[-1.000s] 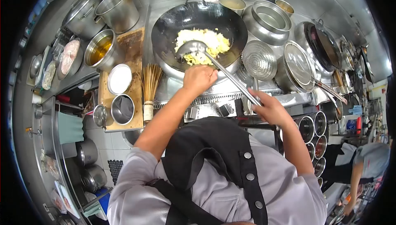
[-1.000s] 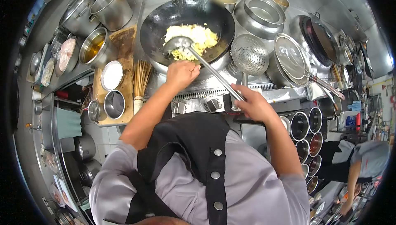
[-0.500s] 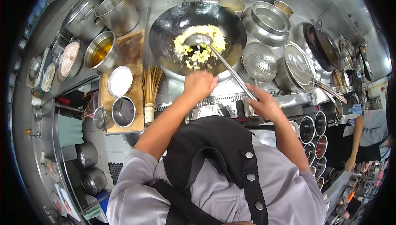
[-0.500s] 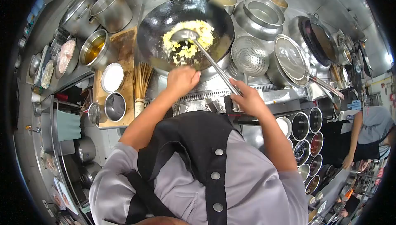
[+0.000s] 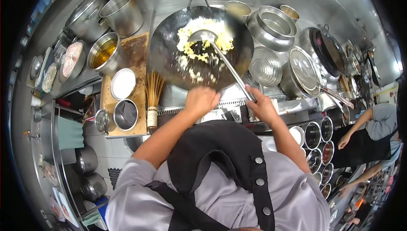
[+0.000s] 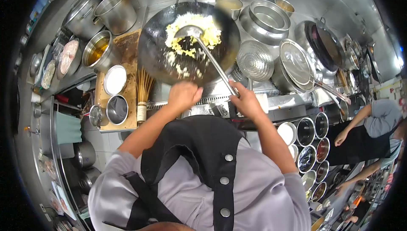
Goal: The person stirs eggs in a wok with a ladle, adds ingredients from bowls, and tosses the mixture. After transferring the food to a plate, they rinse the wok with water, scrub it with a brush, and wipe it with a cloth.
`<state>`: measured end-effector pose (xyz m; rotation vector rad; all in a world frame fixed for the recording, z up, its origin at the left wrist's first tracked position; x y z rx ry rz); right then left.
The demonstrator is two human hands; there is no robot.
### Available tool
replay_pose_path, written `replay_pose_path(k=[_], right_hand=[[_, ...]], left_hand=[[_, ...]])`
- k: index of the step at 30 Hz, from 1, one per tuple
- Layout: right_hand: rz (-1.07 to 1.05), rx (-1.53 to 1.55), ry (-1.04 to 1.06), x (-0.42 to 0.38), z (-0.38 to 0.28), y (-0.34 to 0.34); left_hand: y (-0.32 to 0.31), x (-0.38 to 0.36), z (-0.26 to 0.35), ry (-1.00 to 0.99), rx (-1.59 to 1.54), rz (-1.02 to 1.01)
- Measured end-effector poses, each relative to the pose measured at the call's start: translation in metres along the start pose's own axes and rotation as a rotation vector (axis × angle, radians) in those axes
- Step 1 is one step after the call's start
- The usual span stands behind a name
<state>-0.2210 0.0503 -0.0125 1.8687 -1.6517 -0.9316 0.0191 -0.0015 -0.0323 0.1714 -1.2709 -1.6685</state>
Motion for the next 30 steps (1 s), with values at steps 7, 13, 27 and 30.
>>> replay_pose_path(k=[7, 13, 27, 30], right_hand=[[-0.088, -0.008, -0.059, -0.09, -0.038, 0.058], [-0.035, 0.011, 0.014, -0.015, -0.017, 0.002], [-0.302, 0.68, 0.117, -0.047, -0.067, 0.049], [-0.097, 0.775, 0.53, -0.057, -0.109, 0.076]], left_hand=[[0.049, 0.02, 0.007, -0.044, -0.006, 0.022], [-0.001, -0.006, 0.002, 0.019, 0.012, -0.015], [-0.002, -0.027, 0.017, 0.048, -0.021, -0.066], [0.023, -0.035, 0.027, -0.037, -0.125, -0.009]])
Point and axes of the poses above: each hand's wrist, its own x-axis towards the middle knuckle, its own y-axis out of the back of the hand, z = x × y, the point moved 4 cm from there along x, towards the middle knuckle, and after that the axes turned 9 degrees about -x, right-handed, at the moved point
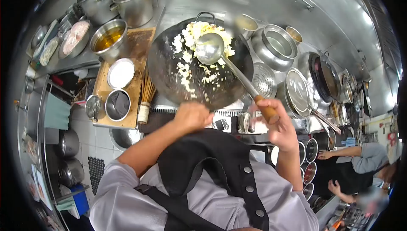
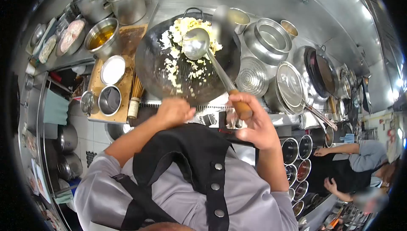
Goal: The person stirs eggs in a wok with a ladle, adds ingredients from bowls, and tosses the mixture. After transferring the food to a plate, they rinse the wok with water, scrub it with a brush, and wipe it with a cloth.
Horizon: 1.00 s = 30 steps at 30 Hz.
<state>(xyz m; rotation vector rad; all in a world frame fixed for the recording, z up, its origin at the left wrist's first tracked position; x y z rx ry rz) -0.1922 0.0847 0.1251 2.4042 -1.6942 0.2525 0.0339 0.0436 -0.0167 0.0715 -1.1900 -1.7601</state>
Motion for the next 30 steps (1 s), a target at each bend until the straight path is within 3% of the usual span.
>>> replay_pose_path(k=[2, 4, 5, 8, 10, 14, 16, 18, 20, 21, 22, 24, 26, 28, 30], right_hand=[[0.292, -0.603, 0.183, 0.033, 0.001, -0.003], [0.337, -0.095, 0.328, 0.095, 0.015, -0.002], [0.19, 0.085, 0.487, 0.137, 0.024, 0.006], [0.418, 0.165, 0.477, 0.243, 0.004, 0.039], [0.55, 0.07, 0.525, 0.27, -0.04, 0.044], [0.542, -0.059, 0.633, 0.307, -0.014, 0.055], [0.492, 0.13, 0.363, 0.329, 0.013, 0.057], [0.565, 0.103, 0.43, 0.321, -0.021, 0.047], [0.354, -0.041, 0.648, 0.311, -0.052, 0.035], [0.409, 0.006, 0.686, 0.314, -0.037, 0.03], [0.407, 0.005, 0.684, 0.321, -0.017, 0.02], [0.451, 0.0, 0.442, 0.338, 0.018, 0.006], [0.453, -0.04, 0.455, 0.343, -0.001, 0.009], [0.36, 0.052, 0.616, 0.329, -0.03, 0.0], [0.268, 0.074, 0.638, 0.326, -0.007, 0.0]], left_hand=[[0.017, 0.036, -0.012, 0.035, 0.098, 0.043], [0.015, 0.063, -0.029, -0.004, 0.089, 0.143], [0.01, 0.073, -0.038, -0.029, 0.067, 0.202], [-0.003, 0.089, -0.048, -0.044, 0.054, 0.312], [-0.008, 0.096, -0.053, -0.002, 0.115, 0.328], [-0.012, 0.093, -0.068, -0.04, 0.051, 0.363], [-0.011, 0.094, -0.071, -0.021, 0.024, 0.338], [-0.011, 0.092, -0.073, -0.045, -0.008, 0.316], [-0.011, 0.093, -0.075, -0.043, -0.006, 0.337], [-0.011, 0.092, -0.075, -0.038, -0.015, 0.327], [-0.011, 0.092, -0.074, -0.036, -0.025, 0.319], [-0.014, 0.091, -0.073, -0.008, 0.0, 0.265], [-0.014, 0.092, -0.076, 0.034, 0.032, 0.224], [-0.01, 0.091, -0.076, -0.06, -0.071, 0.331], [-0.01, 0.091, -0.077, -0.036, -0.067, 0.323]])
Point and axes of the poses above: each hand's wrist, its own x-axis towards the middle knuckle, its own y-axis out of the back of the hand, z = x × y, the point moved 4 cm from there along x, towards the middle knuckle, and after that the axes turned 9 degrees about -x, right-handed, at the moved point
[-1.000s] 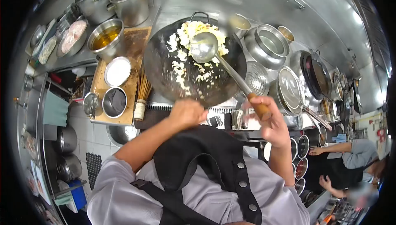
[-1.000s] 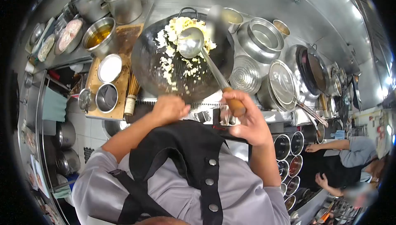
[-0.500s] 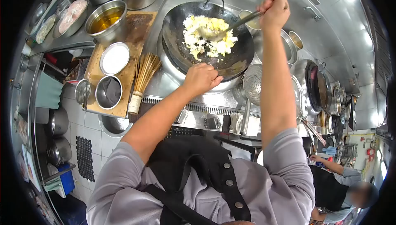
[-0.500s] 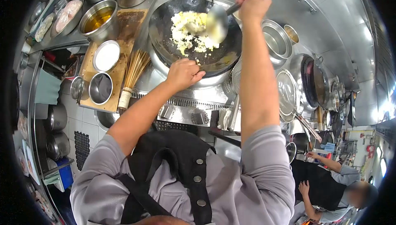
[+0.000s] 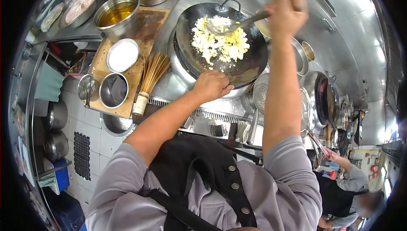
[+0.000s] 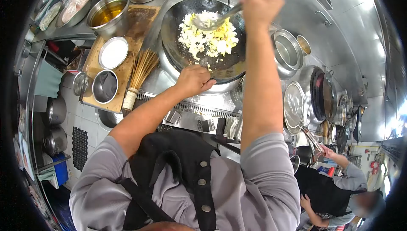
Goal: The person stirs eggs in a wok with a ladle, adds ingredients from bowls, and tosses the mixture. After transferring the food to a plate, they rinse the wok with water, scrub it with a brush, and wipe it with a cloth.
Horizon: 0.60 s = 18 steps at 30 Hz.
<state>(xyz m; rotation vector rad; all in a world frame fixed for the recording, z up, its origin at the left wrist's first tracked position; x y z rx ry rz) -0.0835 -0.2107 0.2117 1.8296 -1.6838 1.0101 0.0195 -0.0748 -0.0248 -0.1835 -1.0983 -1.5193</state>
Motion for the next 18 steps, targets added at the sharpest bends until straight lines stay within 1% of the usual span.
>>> replay_pose_path(k=[1, 2, 3, 4, 6, 7, 10, 11, 12, 14, 15, 16, 17, 18], right_hand=[[0.05, -0.088, -0.052, -0.009, 0.025, 0.001], [0.1, -0.173, -0.099, -0.01, 0.033, -0.003], [0.049, -0.244, -0.116, 0.005, 0.03, 0.0], [0.047, -0.24, -0.122, 0.01, 0.026, 0.006], [0.134, -0.258, -0.017, 0.015, -0.003, 0.008], [0.079, -0.194, 0.024, 0.008, -0.01, 0.011], [0.134, -0.188, -0.045, -0.014, 0.043, 0.035], [0.11, -0.21, -0.07, 0.001, 0.036, 0.044], [0.111, -0.207, -0.075, 0.006, 0.019, 0.048], [0.194, -0.215, 0.054, 0.005, -0.029, 0.058], [0.105, -0.154, 0.06, -0.003, -0.036, 0.071], [0.101, -0.159, 0.05, -0.01, -0.018, 0.08], [0.143, -0.124, -0.034, -0.019, 0.009, 0.094], [0.186, -0.084, -0.102, -0.021, 0.016, 0.101]], left_hand=[[-0.002, 0.0, 0.001, 0.013, 0.004, -0.015], [-0.002, 0.0, 0.002, 0.008, 0.004, -0.014], [-0.001, 0.003, 0.001, -0.01, 0.012, 0.005], [0.0, 0.0, 0.002, -0.021, 0.018, 0.013], [0.005, 0.001, 0.0, -0.025, 0.023, 0.019], [0.006, 0.0, 0.001, -0.024, 0.019, 0.023], [0.006, 0.0, -0.002, 0.052, -0.001, -0.009], [0.004, -0.002, -0.004, 0.012, 0.002, 0.006], [0.004, -0.007, -0.005, 0.016, 0.003, 0.003], [0.007, -0.006, -0.009, 0.001, -0.002, 0.034], [0.009, -0.005, -0.011, 0.008, -0.004, 0.038], [0.01, -0.006, -0.013, 0.02, 0.024, 0.05], [0.008, -0.009, -0.01, 0.024, 0.048, 0.05], [0.008, -0.01, -0.009, 0.013, 0.042, 0.044]])
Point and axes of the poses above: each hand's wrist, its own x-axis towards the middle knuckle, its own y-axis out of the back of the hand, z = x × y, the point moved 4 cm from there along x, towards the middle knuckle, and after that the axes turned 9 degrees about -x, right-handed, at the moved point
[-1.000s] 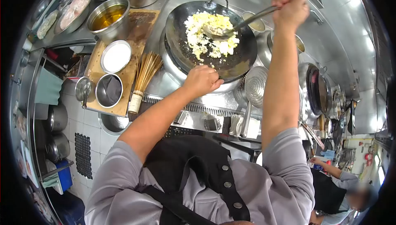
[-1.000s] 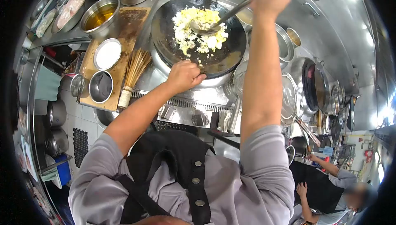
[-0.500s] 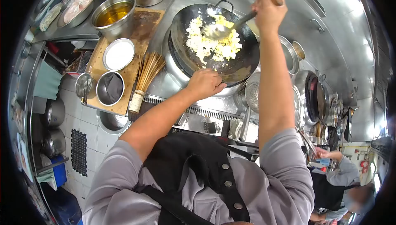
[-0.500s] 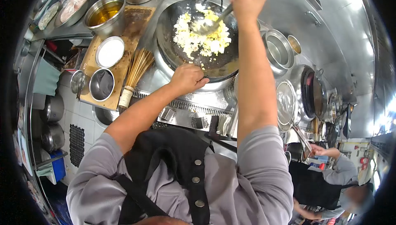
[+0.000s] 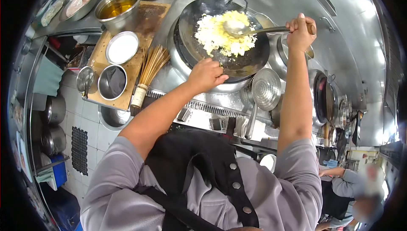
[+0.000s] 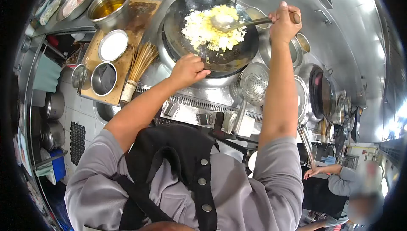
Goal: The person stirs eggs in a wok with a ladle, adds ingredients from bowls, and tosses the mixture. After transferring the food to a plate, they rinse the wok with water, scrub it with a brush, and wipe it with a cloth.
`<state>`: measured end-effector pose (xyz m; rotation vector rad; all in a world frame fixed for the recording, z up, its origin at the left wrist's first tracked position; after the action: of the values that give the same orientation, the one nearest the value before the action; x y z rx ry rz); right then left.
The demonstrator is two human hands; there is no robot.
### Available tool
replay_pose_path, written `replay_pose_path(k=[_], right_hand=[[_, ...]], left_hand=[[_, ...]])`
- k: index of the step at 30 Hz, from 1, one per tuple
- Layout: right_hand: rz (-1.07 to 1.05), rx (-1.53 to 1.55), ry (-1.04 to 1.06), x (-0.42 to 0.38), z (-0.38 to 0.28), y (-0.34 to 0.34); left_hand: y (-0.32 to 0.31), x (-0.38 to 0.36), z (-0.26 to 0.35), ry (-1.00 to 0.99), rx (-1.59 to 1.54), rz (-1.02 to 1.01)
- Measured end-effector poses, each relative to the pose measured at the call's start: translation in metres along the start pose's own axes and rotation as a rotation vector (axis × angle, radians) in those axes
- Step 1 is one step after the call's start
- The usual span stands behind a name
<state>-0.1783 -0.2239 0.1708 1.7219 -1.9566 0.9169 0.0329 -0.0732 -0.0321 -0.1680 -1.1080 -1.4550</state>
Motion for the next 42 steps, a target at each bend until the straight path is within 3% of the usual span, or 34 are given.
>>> replay_pose_path(k=[4, 5, 6, 8, 10, 12, 13, 16, 18, 20, 21, 22, 25, 27, 31, 35, 38, 39, 42], right_hand=[[-0.076, 0.083, 0.023, -0.011, -0.069, 0.014], [-0.092, -0.108, 0.137, -0.029, -0.07, 0.011], [-0.087, -0.112, 0.131, -0.039, -0.057, 0.007], [-0.011, -0.032, -0.009, -0.044, -0.034, -0.001], [0.002, -0.019, 0.057, -0.03, -0.06, 0.001], [-0.133, 0.045, 0.179, -0.045, -0.097, -0.004], [-0.018, -0.114, 0.154, -0.057, -0.071, -0.005], [-0.036, -0.027, -0.008, -0.041, -0.029, -0.009], [-0.024, -0.014, 0.032, -0.04, -0.061, -0.028], [-0.151, 0.058, 0.199, -0.063, -0.081, -0.047], [-0.112, -0.025, 0.204, -0.076, -0.058, -0.055], [-0.145, -0.075, 0.064, -0.082, -0.014, -0.052], [-0.205, -0.13, 0.008, -0.055, -0.037, -0.075], [-0.203, -0.032, 0.153, -0.058, -0.077, -0.094], [-0.227, -0.208, 0.039, -0.059, -0.013, -0.094], [-0.172, -0.105, 0.236, -0.042, -0.068, -0.094], [-0.169, -0.311, 0.162, -0.059, -0.006, -0.094], [-0.192, -0.32, 0.09, -0.05, -0.009, -0.093], [-0.133, -0.168, 0.172, -0.029, -0.053, -0.1]], left_hand=[[0.006, 0.0, -0.001, 0.037, -0.02, 0.0], [0.005, 0.0, 0.0, 0.036, -0.007, 0.004], [0.003, 0.0, -0.001, 0.028, 0.005, 0.003], [0.0, -0.001, 0.001, 0.011, 0.022, -0.032], [0.001, -0.002, -0.004, 0.022, -0.012, -0.035], [0.004, 0.0, -0.008, 0.064, -0.029, -0.085], [0.003, 0.0, -0.007, 0.05, -0.008, -0.058], [0.001, 0.0, -0.001, 0.047, 0.044, -0.077], [0.004, -0.004, -0.004, 0.035, -0.016, -0.091], [0.003, -0.004, -0.004, 0.057, -0.015, -0.078], [0.004, -0.003, -0.002, 0.033, -0.039, -0.046], [0.005, -0.002, 0.001, -0.001, -0.065, -0.018], [0.002, -0.003, -0.003, 0.027, -0.061, -0.049], [0.007, 0.0, -0.007, 0.019, -0.059, -0.063], [0.004, -0.006, -0.002, 0.054, -0.031, -0.114], [0.009, -0.003, -0.009, 0.037, -0.025, -0.096], [0.004, -0.004, -0.006, 0.047, -0.024, -0.106], [0.004, -0.002, -0.007, 0.056, -0.016, -0.105], [0.009, -0.005, -0.012, 0.06, -0.048, -0.13]])
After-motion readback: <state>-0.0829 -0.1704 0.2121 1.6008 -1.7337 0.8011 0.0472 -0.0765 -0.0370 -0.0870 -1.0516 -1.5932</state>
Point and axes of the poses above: each hand's wrist, its own x-axis towards the middle knuckle, its own y-axis out of the back of the hand, z = x × y, the point moved 4 cm from there along x, towards the middle knuckle, and after that the axes turned 9 degrees about -x, right-handed, at the moved point
